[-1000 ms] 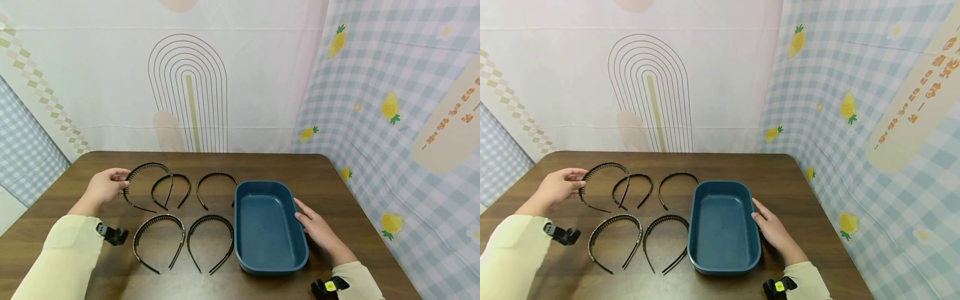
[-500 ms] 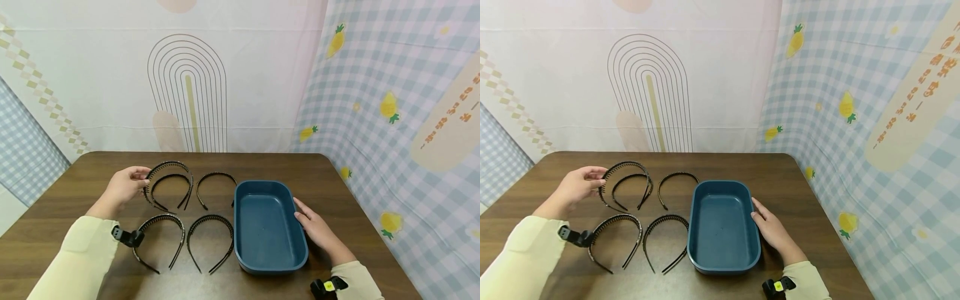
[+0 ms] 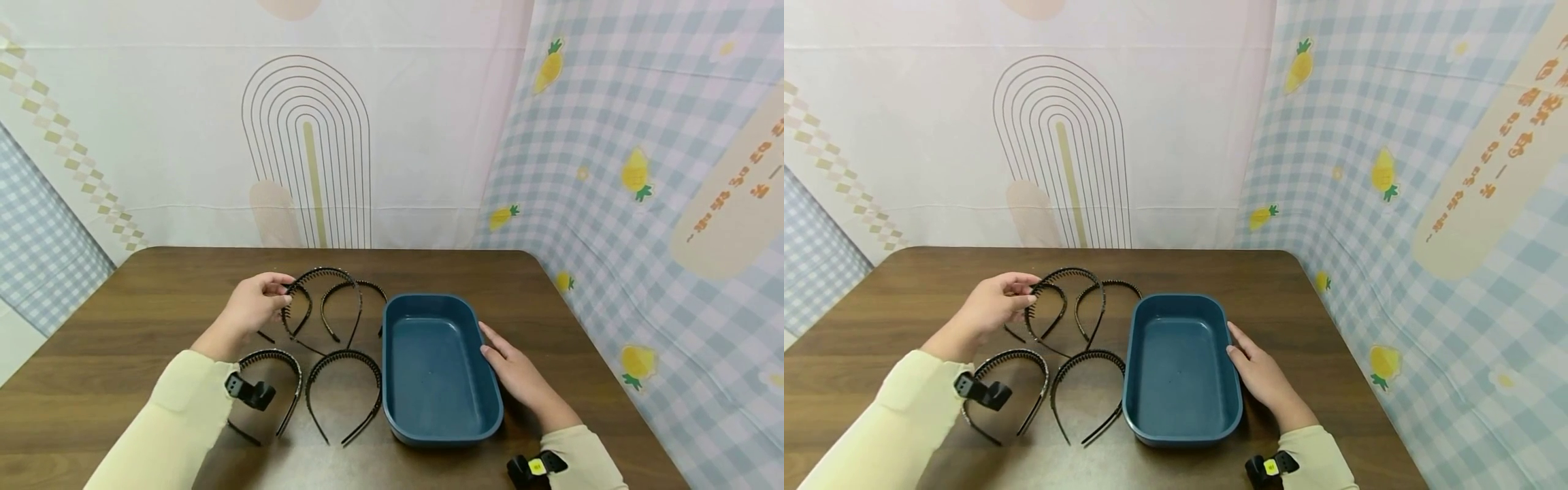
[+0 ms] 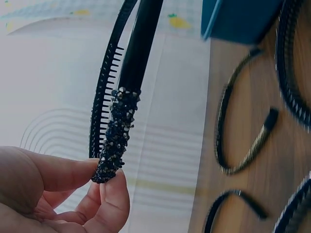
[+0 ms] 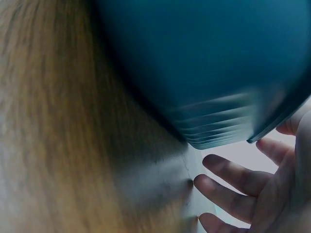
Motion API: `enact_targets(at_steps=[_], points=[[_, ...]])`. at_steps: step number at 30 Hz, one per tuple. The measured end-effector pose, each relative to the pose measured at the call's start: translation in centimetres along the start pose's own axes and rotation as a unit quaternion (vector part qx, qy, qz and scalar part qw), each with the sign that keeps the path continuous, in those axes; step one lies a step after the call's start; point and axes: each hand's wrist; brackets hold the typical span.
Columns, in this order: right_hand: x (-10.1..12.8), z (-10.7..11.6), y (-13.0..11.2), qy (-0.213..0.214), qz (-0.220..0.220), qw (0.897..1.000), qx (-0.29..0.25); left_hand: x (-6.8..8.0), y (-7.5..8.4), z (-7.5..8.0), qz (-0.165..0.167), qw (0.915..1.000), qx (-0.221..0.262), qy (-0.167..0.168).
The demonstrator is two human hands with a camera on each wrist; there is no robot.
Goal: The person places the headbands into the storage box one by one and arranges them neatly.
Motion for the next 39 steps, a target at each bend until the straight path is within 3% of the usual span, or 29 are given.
enact_targets(at_steps=[8, 23, 39], points=[[0.1, 0.0, -0.2, 0.001, -0.003, 1.000, 0.026, -0.2, 1.4, -2.2, 0.028, 0.9990, 0.030, -0.013], [0.2, 0.0, 0.0, 0.000, -0.015, 0.999, 0.033, -0.9, 3.6, -5.6, 0.041, 0.9959, 0.072, -0.037], [0.1, 0.0, -0.2, 0.003, -0.012, 1.000, 0.024, -1.3, 5.5, -9.2, 0.048, 0.9938, 0.093, -0.038]])
Point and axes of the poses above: each hand's wrist, its own x-axis away from the middle knuckle, its own z-axis out of the back of the hand, y = z × x, and after that the axes turned 7 degrees about -x, right-handed
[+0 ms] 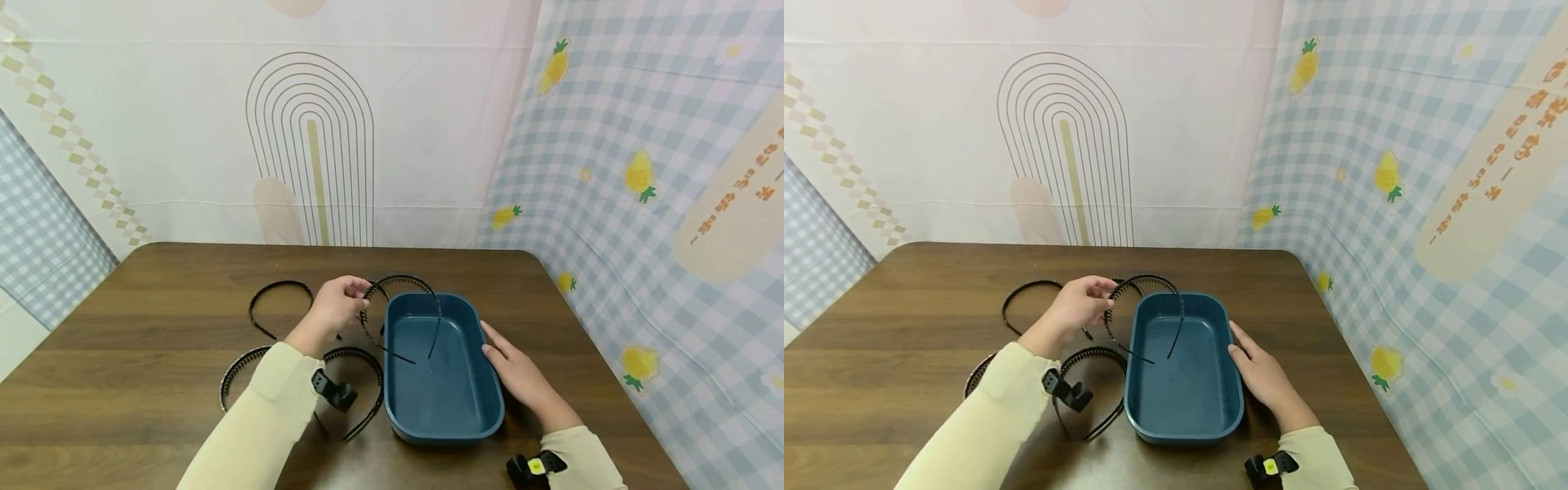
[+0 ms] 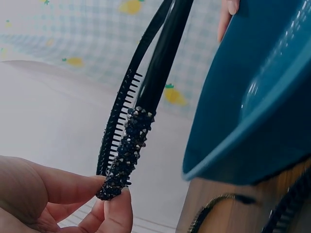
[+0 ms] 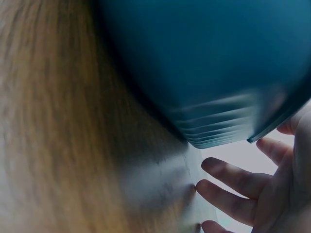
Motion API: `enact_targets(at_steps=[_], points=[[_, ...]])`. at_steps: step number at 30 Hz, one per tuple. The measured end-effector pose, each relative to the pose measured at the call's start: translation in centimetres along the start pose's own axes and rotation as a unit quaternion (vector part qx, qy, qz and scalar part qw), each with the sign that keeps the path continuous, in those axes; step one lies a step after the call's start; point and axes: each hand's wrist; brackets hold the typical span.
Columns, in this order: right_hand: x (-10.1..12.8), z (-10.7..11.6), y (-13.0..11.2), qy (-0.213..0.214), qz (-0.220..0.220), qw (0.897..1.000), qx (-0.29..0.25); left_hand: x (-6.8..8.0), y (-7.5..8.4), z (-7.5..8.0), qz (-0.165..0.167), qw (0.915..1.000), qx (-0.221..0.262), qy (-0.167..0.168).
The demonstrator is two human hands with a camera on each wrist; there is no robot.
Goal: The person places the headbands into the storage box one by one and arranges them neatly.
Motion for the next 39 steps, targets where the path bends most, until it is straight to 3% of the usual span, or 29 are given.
enact_targets(at_steps=[20, 39], points=[[0.0, -0.1, 0.0, -0.002, -0.002, 1.000, 0.000, -1.4, 0.8, -3.9, -0.001, 0.9997, -0.018, -0.016], [0.0, -0.1, 0.0, -0.004, -0.001, 1.000, -0.002, -2.3, 1.3, -6.3, 0.005, 0.9965, -0.080, -0.025]])
Point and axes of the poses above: each hand's wrist, its own x-axis away from the middle knuckle, its own z-axis out of the back of the hand, y = z × x, and after that the axes turned 7 degrees about -x, right-handed
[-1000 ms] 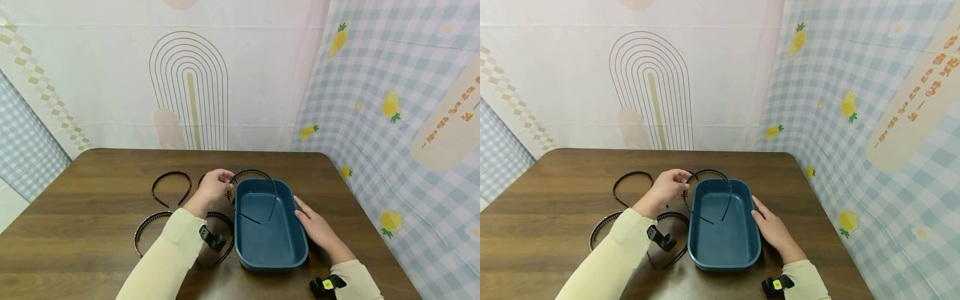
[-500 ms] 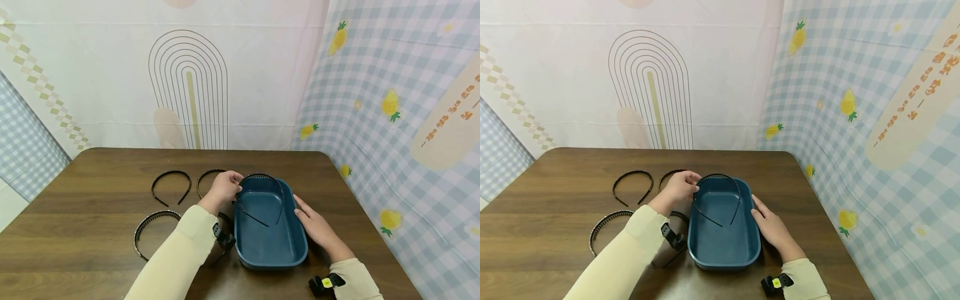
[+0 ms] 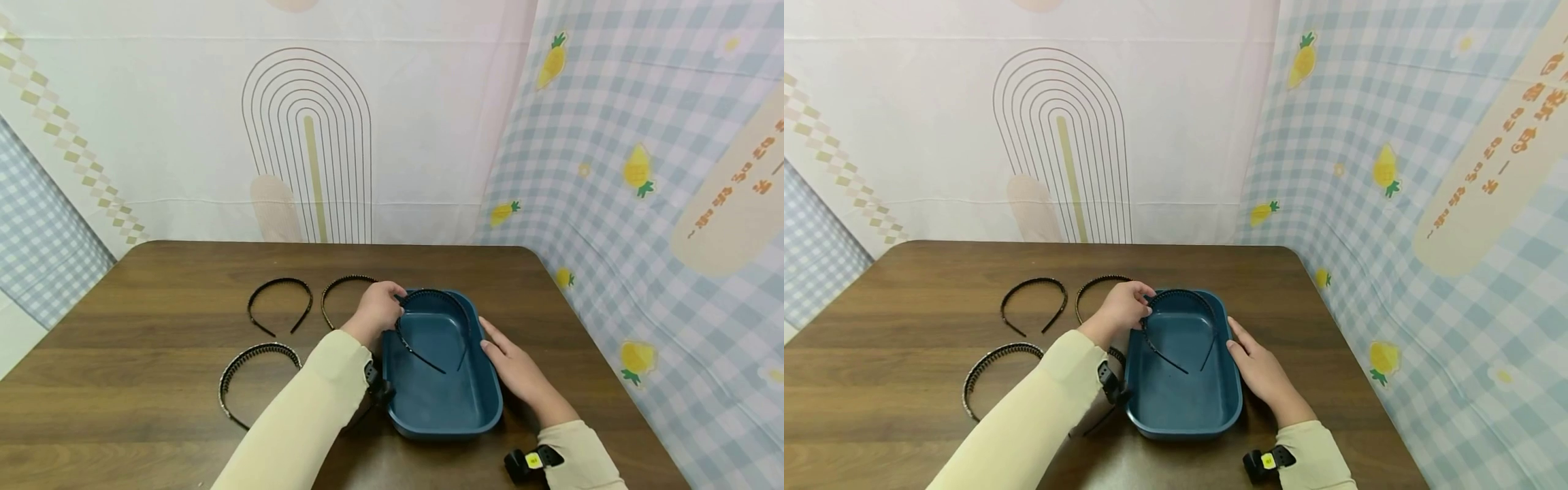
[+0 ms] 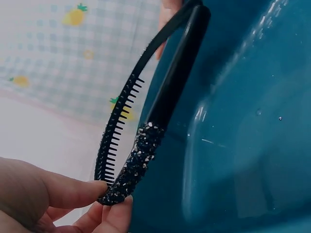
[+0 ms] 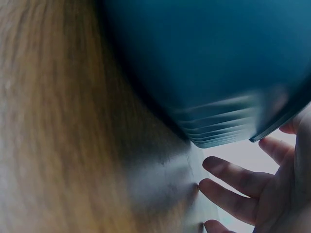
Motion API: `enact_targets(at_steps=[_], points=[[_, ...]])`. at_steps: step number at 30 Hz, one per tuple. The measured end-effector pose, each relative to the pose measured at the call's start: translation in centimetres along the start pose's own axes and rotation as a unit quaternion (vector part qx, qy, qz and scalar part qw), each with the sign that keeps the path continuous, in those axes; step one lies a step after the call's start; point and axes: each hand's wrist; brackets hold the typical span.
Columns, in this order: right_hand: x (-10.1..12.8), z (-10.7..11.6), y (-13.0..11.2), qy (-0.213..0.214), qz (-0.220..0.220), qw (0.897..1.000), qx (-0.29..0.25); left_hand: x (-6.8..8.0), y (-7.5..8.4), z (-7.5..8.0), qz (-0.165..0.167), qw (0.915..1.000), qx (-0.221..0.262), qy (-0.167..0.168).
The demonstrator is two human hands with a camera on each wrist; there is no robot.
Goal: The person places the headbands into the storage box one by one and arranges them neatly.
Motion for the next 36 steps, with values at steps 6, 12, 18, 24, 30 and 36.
enact_targets(at_steps=[6, 12, 18, 24, 30, 36], points=[[0.0, 0.1, 0.0, 0.000, 0.001, 1.000, 0.003, -0.4, 0.5, -0.3, 0.003, 0.9998, -0.016, -0.010], [-0.1, 0.2, 0.0, 0.001, 0.000, 1.000, 0.007, -0.6, 1.1, -0.7, 0.020, 0.9992, -0.033, -0.013], [-0.1, 0.1, 0.0, 0.000, 0.000, 1.000, 0.005, -0.8, 1.3, -1.0, 0.008, 0.9967, -0.081, -0.001], [-0.1, 0.1, 0.0, -0.001, -0.003, 1.000, 0.000, -0.3, 1.5, -1.5, -0.017, 0.9904, -0.136, 0.016], [-0.2, 0.0, 0.1, 0.002, 0.000, 1.000, 0.001, -0.1, 1.6, -2.2, -0.027, 0.9863, -0.162, 0.010], [-0.2, 0.0, 0.2, 0.005, 0.004, 1.000, 0.003, -0.3, 1.7, -2.8, -0.033, 0.9818, -0.186, 0.013]])
Point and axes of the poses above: each hand's wrist, its own x-axis away from the middle knuckle, its own z-axis out of the back of the hand, y = z × x, and after that the axes turned 7 degrees about -x, right-handed
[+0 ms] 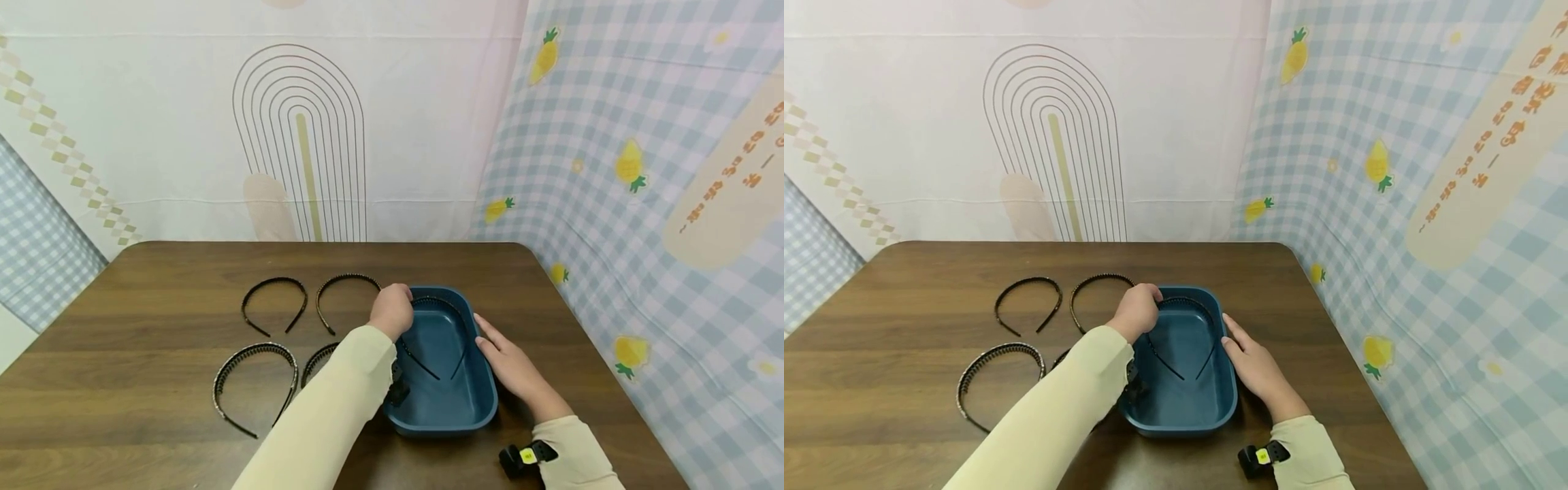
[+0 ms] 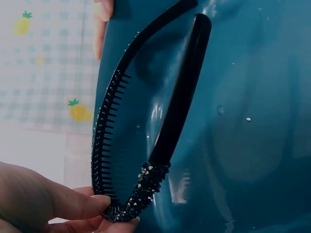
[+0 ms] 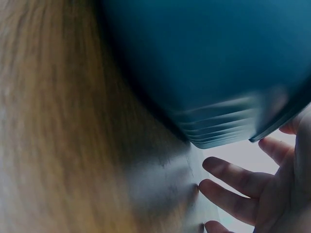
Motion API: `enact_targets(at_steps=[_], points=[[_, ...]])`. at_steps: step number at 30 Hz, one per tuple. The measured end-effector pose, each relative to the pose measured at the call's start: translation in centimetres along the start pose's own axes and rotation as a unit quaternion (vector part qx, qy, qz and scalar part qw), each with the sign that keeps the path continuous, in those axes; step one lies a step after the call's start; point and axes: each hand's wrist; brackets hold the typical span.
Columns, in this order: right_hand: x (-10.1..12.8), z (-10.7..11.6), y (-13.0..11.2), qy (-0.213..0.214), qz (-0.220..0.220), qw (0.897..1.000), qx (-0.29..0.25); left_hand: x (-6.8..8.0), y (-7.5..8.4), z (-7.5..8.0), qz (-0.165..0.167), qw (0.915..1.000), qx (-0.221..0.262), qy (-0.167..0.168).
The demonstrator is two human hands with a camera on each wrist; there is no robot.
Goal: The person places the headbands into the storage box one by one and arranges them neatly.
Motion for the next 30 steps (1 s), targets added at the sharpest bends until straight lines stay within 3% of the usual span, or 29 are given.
enact_targets(at_steps=[10, 23, 30], points=[[0.1, 0.0, -0.1, 0.003, 0.002, 1.000, 0.000, -0.2, 0.5, -1.3, -0.003, 0.9972, -0.069, 0.030], [0.1, -0.1, -0.2, 0.001, -0.004, 1.000, -0.003, 0.1, 0.3, -1.9, 0.019, 0.9986, -0.050, 0.002], [0.1, -0.1, -0.2, 0.001, -0.007, 1.000, -0.001, -0.5, 0.0, -1.9, 0.002, 0.9984, -0.056, 0.012]])
Point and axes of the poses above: each hand's wrist, its own x-axis away from the middle knuckle, its own z-axis out of the back of the hand, y = z × x, and after that the axes turned 7 degrees about -x, right-handed
